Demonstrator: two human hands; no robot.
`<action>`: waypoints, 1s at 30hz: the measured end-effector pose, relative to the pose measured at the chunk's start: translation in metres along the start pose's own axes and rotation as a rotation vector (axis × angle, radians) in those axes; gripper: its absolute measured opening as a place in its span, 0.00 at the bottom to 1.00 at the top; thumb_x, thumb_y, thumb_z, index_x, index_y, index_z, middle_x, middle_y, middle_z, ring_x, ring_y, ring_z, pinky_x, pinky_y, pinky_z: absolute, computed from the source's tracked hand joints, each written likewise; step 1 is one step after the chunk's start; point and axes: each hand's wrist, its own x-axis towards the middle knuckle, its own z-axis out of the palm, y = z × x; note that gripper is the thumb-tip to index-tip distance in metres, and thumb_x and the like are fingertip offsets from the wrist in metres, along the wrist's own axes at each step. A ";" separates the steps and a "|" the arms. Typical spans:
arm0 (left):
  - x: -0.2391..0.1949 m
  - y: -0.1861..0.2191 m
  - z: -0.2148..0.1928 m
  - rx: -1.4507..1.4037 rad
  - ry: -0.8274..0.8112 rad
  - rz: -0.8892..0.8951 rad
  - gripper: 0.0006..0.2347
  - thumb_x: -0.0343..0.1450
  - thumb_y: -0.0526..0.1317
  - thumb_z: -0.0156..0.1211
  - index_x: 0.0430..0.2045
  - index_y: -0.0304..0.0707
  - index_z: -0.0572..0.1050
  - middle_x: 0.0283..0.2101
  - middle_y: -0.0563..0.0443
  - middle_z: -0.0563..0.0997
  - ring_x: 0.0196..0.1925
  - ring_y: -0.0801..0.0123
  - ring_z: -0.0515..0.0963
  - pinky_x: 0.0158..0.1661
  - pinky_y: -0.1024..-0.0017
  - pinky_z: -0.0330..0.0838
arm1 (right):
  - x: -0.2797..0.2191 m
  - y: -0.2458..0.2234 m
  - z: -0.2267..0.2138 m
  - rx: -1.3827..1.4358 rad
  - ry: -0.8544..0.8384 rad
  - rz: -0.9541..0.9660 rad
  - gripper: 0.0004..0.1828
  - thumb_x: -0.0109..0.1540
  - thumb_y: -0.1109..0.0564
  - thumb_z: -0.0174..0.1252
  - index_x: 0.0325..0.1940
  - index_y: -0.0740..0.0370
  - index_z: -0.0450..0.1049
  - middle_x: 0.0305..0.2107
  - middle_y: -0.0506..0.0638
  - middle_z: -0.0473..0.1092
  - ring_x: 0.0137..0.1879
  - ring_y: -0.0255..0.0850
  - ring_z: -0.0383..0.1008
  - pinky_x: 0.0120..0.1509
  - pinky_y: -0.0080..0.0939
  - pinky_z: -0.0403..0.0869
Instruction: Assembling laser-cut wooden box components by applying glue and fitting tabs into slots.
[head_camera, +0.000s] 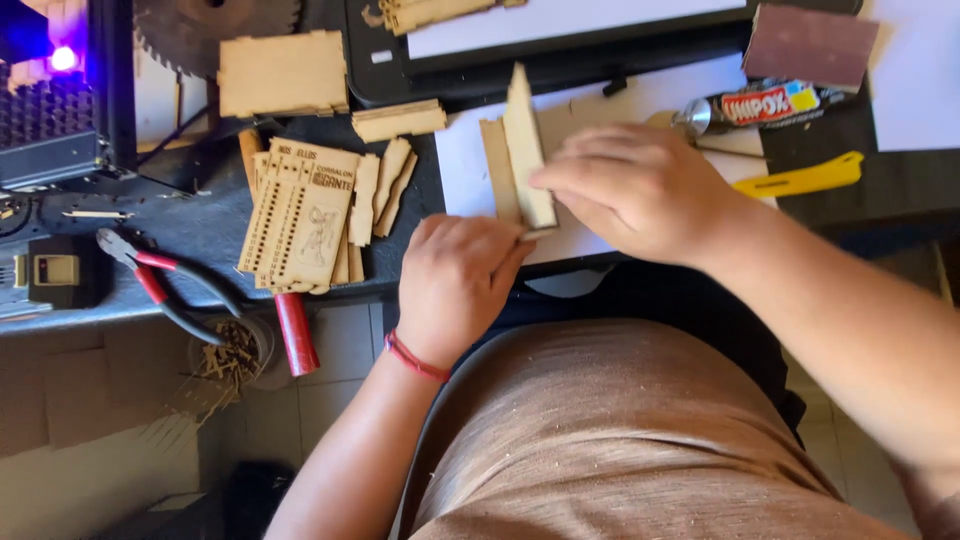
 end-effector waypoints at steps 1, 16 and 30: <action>0.002 0.002 -0.007 0.000 0.006 0.000 0.08 0.73 0.41 0.59 0.24 0.42 0.74 0.25 0.53 0.76 0.27 0.54 0.74 0.34 0.61 0.65 | -0.009 -0.003 -0.002 -0.003 -0.003 -0.004 0.08 0.64 0.70 0.61 0.47 0.70 0.76 0.37 0.58 0.77 0.45 0.51 0.79 0.54 0.49 0.80; 0.007 -0.038 -0.029 0.006 -0.118 0.343 0.10 0.79 0.36 0.47 0.47 0.48 0.78 0.58 0.52 0.75 0.58 0.58 0.76 0.53 0.59 0.68 | -0.045 -0.016 -0.007 0.777 0.241 1.338 0.07 0.66 0.64 0.52 0.47 0.68 0.72 0.29 0.56 0.69 0.22 0.39 0.69 0.18 0.33 0.65; 0.015 -0.017 -0.028 -0.100 -0.372 -0.211 0.48 0.63 0.65 0.60 0.68 0.26 0.47 0.70 0.31 0.59 0.71 0.42 0.61 0.68 0.49 0.53 | -0.065 -0.039 0.020 1.011 0.478 1.524 0.13 0.62 0.67 0.55 0.51 0.71 0.71 0.30 0.60 0.72 0.32 0.52 0.79 0.33 0.41 0.79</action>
